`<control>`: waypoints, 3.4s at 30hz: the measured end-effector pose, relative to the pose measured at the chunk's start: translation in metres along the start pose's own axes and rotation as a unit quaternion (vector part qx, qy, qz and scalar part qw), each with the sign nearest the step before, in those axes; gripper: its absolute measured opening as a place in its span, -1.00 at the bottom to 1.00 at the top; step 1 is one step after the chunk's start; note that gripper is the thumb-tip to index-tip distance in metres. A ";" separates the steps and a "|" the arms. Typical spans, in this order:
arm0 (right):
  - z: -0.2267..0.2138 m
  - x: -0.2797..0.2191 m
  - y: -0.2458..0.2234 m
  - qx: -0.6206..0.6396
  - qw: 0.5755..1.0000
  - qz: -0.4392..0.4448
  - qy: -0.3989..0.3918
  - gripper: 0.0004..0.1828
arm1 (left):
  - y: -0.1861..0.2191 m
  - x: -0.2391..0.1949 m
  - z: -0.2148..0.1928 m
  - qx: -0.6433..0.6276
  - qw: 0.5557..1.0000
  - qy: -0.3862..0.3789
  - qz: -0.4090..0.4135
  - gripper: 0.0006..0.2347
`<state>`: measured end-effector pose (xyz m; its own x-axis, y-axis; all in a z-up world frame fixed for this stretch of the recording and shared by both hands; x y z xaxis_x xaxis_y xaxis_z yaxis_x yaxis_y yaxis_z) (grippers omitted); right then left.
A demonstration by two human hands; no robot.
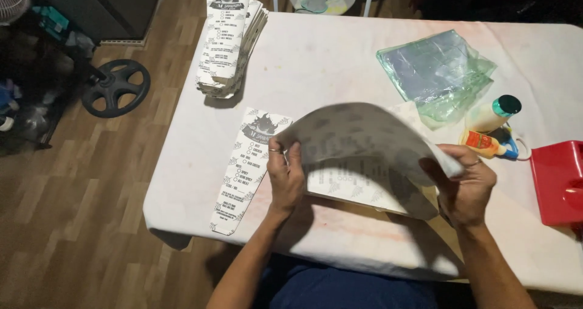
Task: Folding printed paper wrappers and securing the folds with adhesive tape.
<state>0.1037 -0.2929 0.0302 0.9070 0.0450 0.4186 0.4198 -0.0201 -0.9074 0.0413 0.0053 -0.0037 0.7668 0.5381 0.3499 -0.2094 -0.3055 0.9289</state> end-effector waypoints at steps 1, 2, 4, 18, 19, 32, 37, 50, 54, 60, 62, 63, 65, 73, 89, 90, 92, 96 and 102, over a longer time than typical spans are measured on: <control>0.000 -0.001 0.004 0.001 1.000 0.000 -0.001 -0.62 | 0.000 -0.001 0.001 0.001 1.000 0.001 0.000 -0.88; -0.001 -0.002 0.010 -0.016 0.999 0.045 0.027 -0.67 | -0.001 -0.002 0.003 0.007 1.000 -0.001 -0.022 -0.82; 0.000 -0.003 0.013 -0.031 0.994 0.089 0.054 -0.73 | -0.004 -0.002 0.005 0.014 0.999 -0.002 -0.043 -0.75; 0.003 0.000 0.008 -0.043 0.992 0.103 0.054 -0.65 | -0.025 -0.003 0.013 0.131 0.990 0.009 0.048 -0.91; 0.002 0.000 0.010 -0.042 0.992 0.102 0.054 -0.65 | -0.029 -0.004 0.014 0.131 0.990 0.009 0.049 -0.91; 0.004 0.001 0.004 -0.087 0.990 0.100 0.057 -0.73 | -0.036 -0.004 0.015 0.143 0.990 -0.002 0.008 -0.93; -0.004 -0.002 0.025 -0.046 0.990 0.108 0.077 -0.71 | -0.033 -0.004 0.015 0.142 0.990 0.002 0.001 -0.88; -0.033 0.012 0.014 -0.175 0.981 -0.025 -0.081 -0.62 | -0.028 0.013 -0.007 0.220 0.971 -0.026 0.094 -0.71; -0.013 0.016 -0.015 -0.075 0.984 0.150 -0.052 -0.92 | 0.001 0.017 -0.025 0.204 0.973 -0.099 0.042 -0.88; -0.014 0.006 0.014 0.031 0.950 0.310 -0.001 -0.74 | -0.001 0.012 -0.037 0.173 0.974 -0.146 -0.010 -0.83; -0.012 0.006 0.014 0.042 0.947 0.318 -0.003 -0.70 | 0.000 0.013 -0.039 0.174 0.973 -0.152 -0.022 -0.81; -0.010 0.006 0.013 0.053 0.944 0.325 -0.006 -0.67 | 0.001 0.013 -0.040 0.174 0.972 -0.157 -0.033 -0.79; -0.011 0.006 0.018 0.059 0.940 0.336 -0.006 -0.64 | 0.003 0.010 -0.043 0.223 0.968 -0.119 0.007 -0.83; -0.012 0.007 0.017 0.066 0.923 0.379 0.000 -0.62 | 0.044 -0.015 -0.039 0.317 0.828 -0.156 0.434 -0.74; -0.016 0.008 0.007 0.044 0.910 0.412 -0.018 -0.59 | 0.031 -0.014 -0.032 0.288 0.780 -0.126 0.541 -0.94; -0.015 0.007 0.001 0.028 0.922 0.385 -0.009 -0.67 | 0.031 -0.015 -0.031 0.279 0.784 -0.133 0.539 -0.95; -0.016 -0.001 -0.006 -0.199 0.969 0.145 -0.029 -0.61 | 0.033 -0.013 -0.030 0.281 0.782 -0.129 0.540 -0.96; 0.026 -0.033 -0.035 -0.358 0.891 -0.252 -0.120 -0.87 | 0.031 -0.014 -0.028 0.293 0.782 -0.150 0.530 -0.95; 0.105 -0.049 -0.035 -0.281 0.869 -0.368 -0.177 -0.92 | 0.011 -0.022 -0.018 0.314 0.791 -0.104 0.514 -0.93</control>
Point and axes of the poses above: each hand's wrist, its own x-axis towards the middle knuckle, its own z-axis out of the palm, y = z × x, the point moved 2 cm from there along x, towards the middle knuckle, and after that the axes turned 9 degrees about x, right-handed, at the moved point
